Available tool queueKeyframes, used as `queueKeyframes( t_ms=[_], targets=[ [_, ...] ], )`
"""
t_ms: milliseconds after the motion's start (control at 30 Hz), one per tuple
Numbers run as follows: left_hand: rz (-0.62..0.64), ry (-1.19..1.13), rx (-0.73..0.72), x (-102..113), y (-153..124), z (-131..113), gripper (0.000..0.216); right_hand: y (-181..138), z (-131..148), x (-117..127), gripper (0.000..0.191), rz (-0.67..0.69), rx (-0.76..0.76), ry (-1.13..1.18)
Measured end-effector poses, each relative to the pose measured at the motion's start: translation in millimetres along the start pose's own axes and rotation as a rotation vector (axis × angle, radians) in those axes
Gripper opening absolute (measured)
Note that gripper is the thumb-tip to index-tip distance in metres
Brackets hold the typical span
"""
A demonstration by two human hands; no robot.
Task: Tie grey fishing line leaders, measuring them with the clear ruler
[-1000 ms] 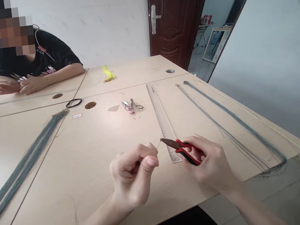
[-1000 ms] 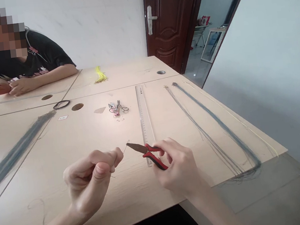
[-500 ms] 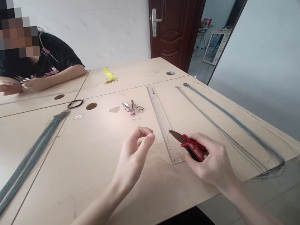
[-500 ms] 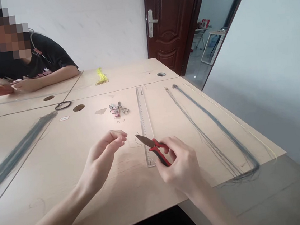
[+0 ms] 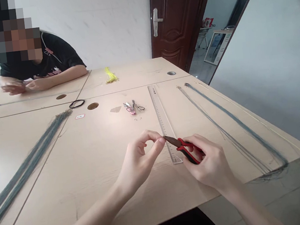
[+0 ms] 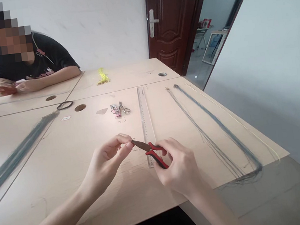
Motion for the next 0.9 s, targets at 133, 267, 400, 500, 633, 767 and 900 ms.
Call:
queueKeyframes(
  t_ms=[133,267,400,500,633,767,900],
  targets=[
    [-0.04,0.032,0.001,2.4,0.6,2.9,0.018,-0.1,-1.5,1.6,0.01,-0.024,-0.051,0.001],
    [-0.06,0.054,-0.027,4.5,2.5,3.4,0.019,18.4,6.2,12.1,0.006,0.02,-0.063,-0.043],
    [-0.078,0.077,-0.066,5.4,2.6,2.6,0.017,74.1,19.7,14.9,0.016,0.127,-0.018,-0.199],
    [-0.097,0.097,-0.082,5.6,1.9,3.3,0.017,133.4,20.0,-6.5,0.024,0.201,-0.012,-0.351],
    [-0.12,0.121,-0.103,8.4,4.4,5.7,0.018,200.6,11.8,-64.7,0.026,0.421,-0.06,-0.487],
    [-0.157,0.141,-0.121,14.9,9.0,8.3,0.019,232.8,10.8,-114.6,0.029,0.472,-0.053,-0.576],
    [-0.195,0.152,-0.124,19.7,12.2,11.5,0.019,245.7,9.0,-139.6,0.032,0.439,-0.043,-0.617]
  ],
)
Point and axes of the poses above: each hand's wrist, its own y-axis towards the middle knuckle, its own x-axis out of the back of the hand, z = x × y, the point moved 2 cm from there along y, towards the middle knuckle, and after that the axes turned 3 degrees about x, right-handed, at the moved point
